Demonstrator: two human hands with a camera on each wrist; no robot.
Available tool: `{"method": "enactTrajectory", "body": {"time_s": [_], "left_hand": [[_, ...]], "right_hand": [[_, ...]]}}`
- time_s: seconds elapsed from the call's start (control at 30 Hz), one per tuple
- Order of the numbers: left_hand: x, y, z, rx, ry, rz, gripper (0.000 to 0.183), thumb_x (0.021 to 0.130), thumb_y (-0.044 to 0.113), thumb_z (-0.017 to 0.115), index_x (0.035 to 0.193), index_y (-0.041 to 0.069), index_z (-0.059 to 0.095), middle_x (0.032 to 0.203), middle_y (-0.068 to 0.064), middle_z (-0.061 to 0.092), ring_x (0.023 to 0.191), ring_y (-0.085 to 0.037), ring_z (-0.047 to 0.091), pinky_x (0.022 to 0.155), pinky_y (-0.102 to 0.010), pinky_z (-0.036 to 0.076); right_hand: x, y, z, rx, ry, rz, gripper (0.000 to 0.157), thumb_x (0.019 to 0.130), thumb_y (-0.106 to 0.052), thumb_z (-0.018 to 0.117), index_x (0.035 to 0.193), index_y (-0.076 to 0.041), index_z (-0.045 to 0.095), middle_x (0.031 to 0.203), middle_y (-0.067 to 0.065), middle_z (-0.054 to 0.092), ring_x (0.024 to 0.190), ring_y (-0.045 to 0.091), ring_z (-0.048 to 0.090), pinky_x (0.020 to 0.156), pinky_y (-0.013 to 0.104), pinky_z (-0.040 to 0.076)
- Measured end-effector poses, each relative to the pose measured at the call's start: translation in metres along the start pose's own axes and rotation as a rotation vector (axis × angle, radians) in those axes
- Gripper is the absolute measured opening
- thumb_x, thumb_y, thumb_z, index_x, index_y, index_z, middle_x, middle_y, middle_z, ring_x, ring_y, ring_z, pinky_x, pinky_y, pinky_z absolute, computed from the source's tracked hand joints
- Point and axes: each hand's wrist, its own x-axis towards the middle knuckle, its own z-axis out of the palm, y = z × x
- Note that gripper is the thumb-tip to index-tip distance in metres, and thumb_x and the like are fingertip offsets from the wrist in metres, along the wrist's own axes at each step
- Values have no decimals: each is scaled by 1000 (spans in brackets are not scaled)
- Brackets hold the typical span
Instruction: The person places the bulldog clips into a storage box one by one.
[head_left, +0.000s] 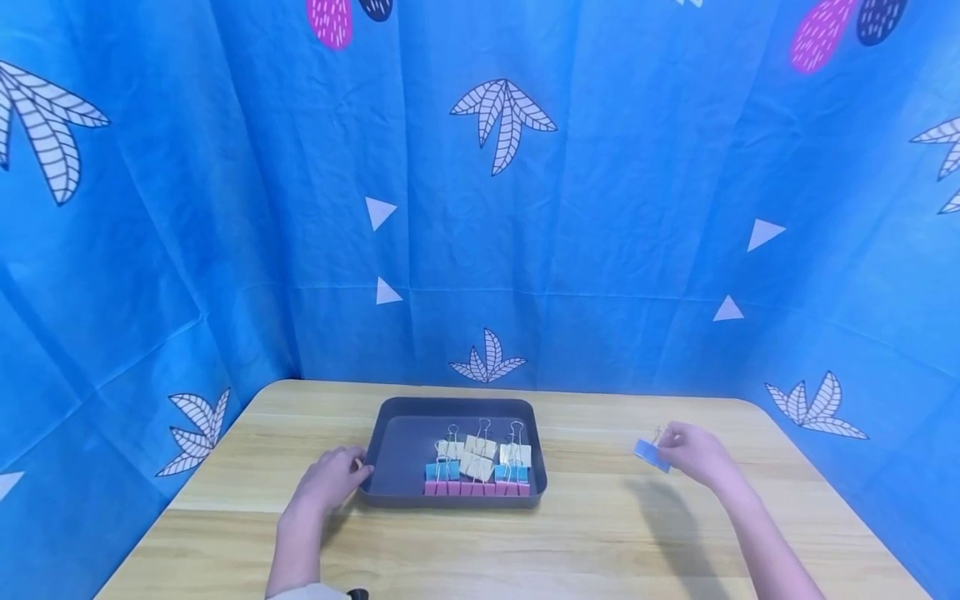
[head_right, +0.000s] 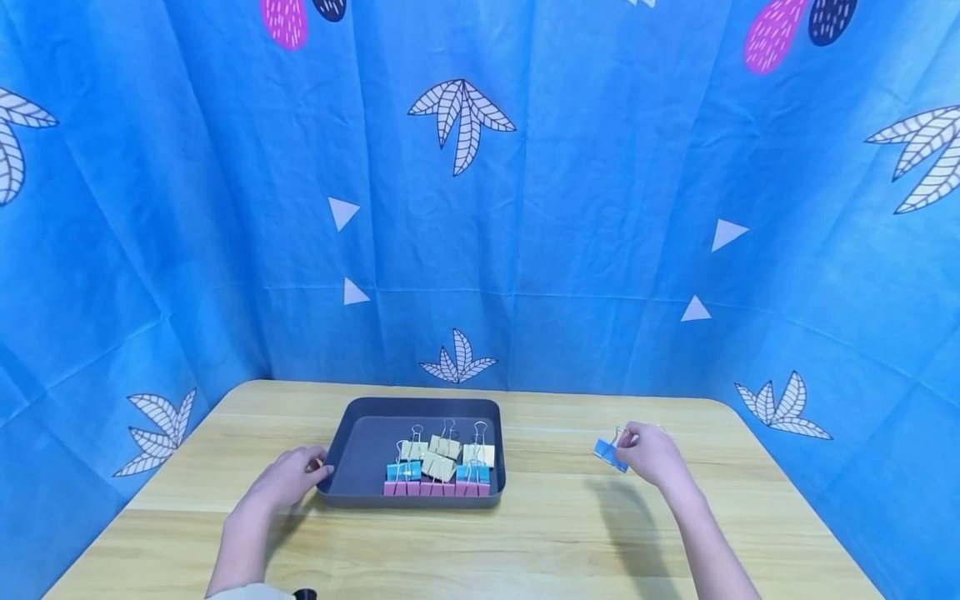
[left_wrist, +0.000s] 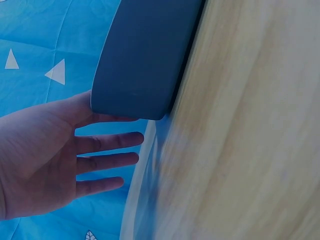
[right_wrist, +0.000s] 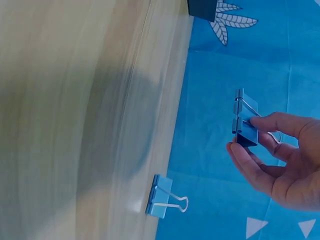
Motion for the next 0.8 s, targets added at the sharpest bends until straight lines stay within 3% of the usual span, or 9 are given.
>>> {"method": "enactTrajectory", "body": {"time_s": [0.6, 0.8], "left_hand": [[1, 0, -1, -7, 1, 15, 33, 88, 19, 60, 111, -4, 60, 96, -13, 61, 91, -33, 56, 78, -51, 44], [1, -2, 1, -4, 0, 14, 32, 88, 19, 60, 111, -4, 60, 96, -13, 61, 91, -32, 56, 78, -51, 45]], "right_hand": [[13, -23, 15, 30, -8, -35, 8, 79, -8, 63, 81, -3, 58, 91, 24, 63, 75, 29, 59, 60, 39, 48], [18, -30, 21, 27, -8, -45, 7, 80, -9, 63, 81, -4, 58, 96, 26, 62, 84, 40, 59, 68, 50, 49]]}}
